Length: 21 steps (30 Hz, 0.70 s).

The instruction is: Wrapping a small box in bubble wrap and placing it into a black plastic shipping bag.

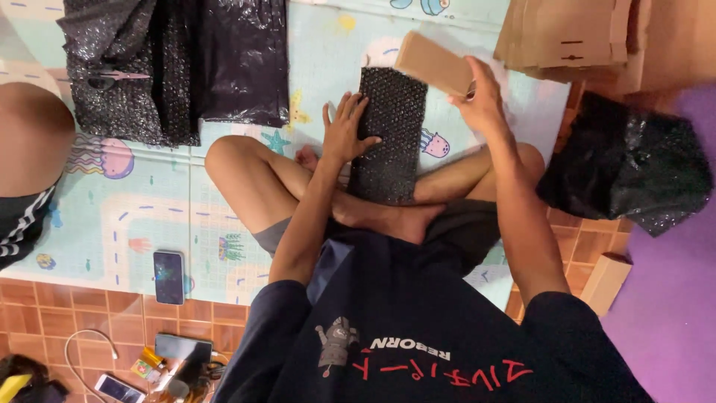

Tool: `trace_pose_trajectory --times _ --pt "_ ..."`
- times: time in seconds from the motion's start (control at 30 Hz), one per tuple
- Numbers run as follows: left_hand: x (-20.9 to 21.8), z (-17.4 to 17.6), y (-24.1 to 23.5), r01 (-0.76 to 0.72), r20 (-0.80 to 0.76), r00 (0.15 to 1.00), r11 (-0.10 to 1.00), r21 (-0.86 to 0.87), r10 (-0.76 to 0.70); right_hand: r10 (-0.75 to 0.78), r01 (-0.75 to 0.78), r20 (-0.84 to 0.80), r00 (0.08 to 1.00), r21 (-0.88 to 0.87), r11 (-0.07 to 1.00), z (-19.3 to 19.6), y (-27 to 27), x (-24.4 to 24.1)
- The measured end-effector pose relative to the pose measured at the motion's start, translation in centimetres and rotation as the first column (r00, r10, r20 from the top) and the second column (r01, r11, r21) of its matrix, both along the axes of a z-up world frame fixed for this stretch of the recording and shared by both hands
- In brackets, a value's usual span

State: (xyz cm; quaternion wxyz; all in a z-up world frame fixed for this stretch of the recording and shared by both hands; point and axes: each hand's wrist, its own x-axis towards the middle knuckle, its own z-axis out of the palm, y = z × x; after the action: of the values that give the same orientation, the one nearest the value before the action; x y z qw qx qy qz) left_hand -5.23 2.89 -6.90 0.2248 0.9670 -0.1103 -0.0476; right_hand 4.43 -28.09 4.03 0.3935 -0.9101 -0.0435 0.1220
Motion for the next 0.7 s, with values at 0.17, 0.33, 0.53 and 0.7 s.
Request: trace_pose_trajectory --times 0.17,0.33,0.53,0.7 --pt "0.0 0.5 -0.5 -0.135 -0.022 0.991 0.97 -0.204 0.134 0.216 -0.223 -0.179 0.96 -0.022 0.974 -0.3 3.5 -2.5" --pt "0.2 1.4 0.5 -0.343 -0.111 0.923 0.657 -0.672 0.368 0.196 -0.191 -0.058 0.979 0.078 0.978 -3.7 4.3 -4.0" --pt "0.7 3.6 -0.6 -0.397 -0.163 0.917 0.801 -0.449 0.363 0.164 -0.162 -0.088 0.983 0.02 0.987 -3.3 5.2 -4.9" --pt "1.3 2.1 -0.8 -0.426 -0.211 0.905 0.785 -0.45 0.371 0.2 -0.2 -0.125 0.972 0.014 0.98 -1.0 5.3 -4.9"
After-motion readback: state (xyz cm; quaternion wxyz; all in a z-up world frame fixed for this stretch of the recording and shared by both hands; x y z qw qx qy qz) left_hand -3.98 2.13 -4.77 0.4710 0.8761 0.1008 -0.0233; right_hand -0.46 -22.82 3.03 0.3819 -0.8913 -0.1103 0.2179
